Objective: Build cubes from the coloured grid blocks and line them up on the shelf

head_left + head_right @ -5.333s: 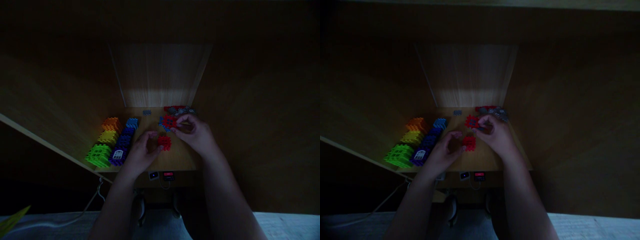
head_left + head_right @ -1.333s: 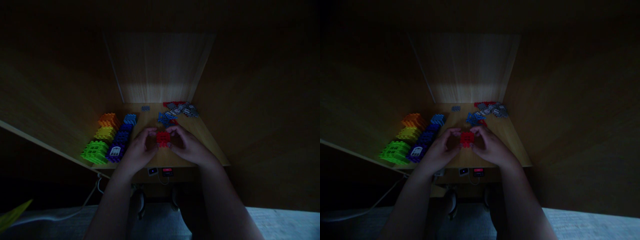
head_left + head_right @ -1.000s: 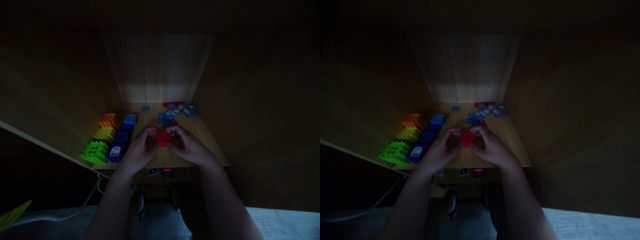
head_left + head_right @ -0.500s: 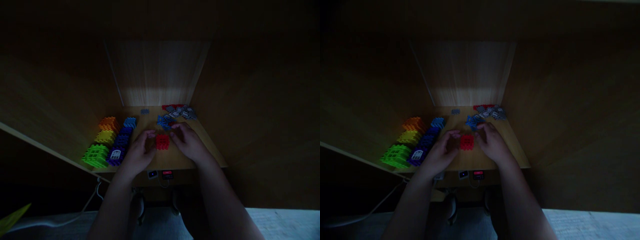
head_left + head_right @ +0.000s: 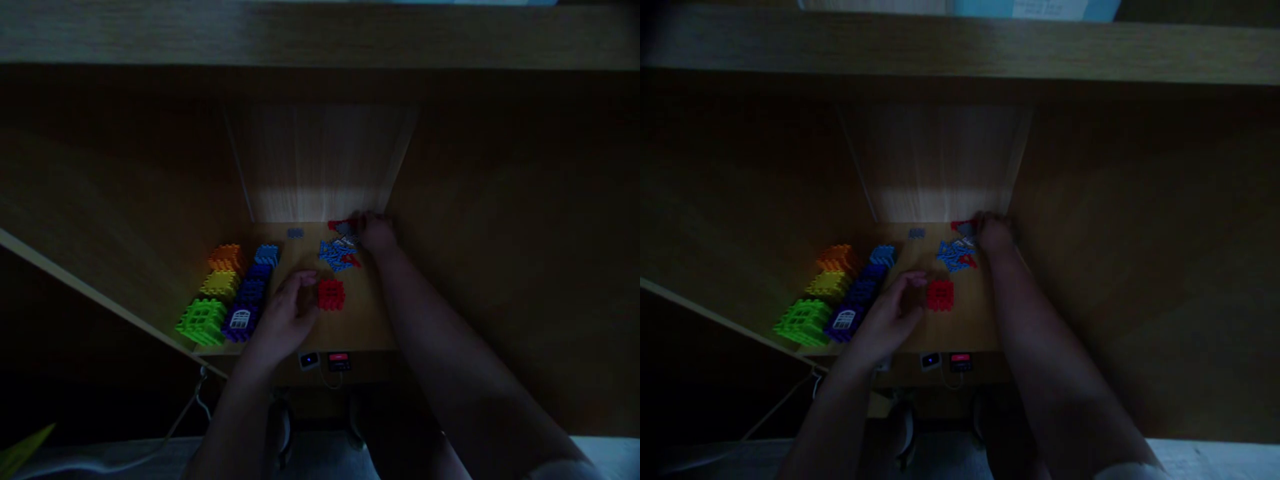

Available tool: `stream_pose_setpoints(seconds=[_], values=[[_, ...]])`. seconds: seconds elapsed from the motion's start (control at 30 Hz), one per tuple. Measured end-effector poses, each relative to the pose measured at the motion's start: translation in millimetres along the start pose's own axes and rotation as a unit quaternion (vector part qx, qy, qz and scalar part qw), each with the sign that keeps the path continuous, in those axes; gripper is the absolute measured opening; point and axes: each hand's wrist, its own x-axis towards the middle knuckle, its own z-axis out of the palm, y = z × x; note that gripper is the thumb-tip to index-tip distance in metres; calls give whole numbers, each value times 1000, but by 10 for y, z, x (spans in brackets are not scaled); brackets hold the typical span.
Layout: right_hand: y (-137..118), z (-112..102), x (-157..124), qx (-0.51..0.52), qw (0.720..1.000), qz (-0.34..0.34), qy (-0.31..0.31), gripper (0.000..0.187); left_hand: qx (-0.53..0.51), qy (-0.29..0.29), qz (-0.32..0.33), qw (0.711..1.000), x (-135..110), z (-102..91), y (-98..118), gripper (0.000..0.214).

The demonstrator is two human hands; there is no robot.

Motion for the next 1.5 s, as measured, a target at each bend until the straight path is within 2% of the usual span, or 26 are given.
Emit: stream_pose_setpoints(seconds=[0.17, 0.43, 0.57, 0.73, 0.87, 0.97, 1.2, 1.37, 1.5], values=[[81, 200, -13, 16, 1000, 27, -2, 44, 2, 4, 0, 1000, 7, 19, -22, 43], [161, 193, 62, 48, 998, -11, 26, 36, 4, 7, -1, 1000, -5, 10, -5, 41], [162, 203, 75, 75, 995, -52, 34, 32, 1, 12, 0, 1000, 5, 9, 12, 41], [85, 209, 58, 125, 981, -147, 15, 24, 5, 10, 5, 1000, 2, 14, -11, 40], [3, 196, 34, 153, 970, -190, 7, 37, 8, 4, 1, 1000, -7, 17, -23, 43], [-24, 198, 26, 155, 969, -192, 13, 42, 11, 5, 4, 1000, -4, 19, -21, 43], [-24, 245, 9, 110, 979, -173, 1, 33, 15, 3, 10, 1000, 2, 16, -25, 40], [-81, 248, -18, 96, 980, -173, -10, 42, 18, 1, 5, 1000, 4, 16, -20, 39], [-115, 252, -1, 93, 980, -177, -15, 32, 18, 4, 12, 1000, 9, 21, -20, 40]])
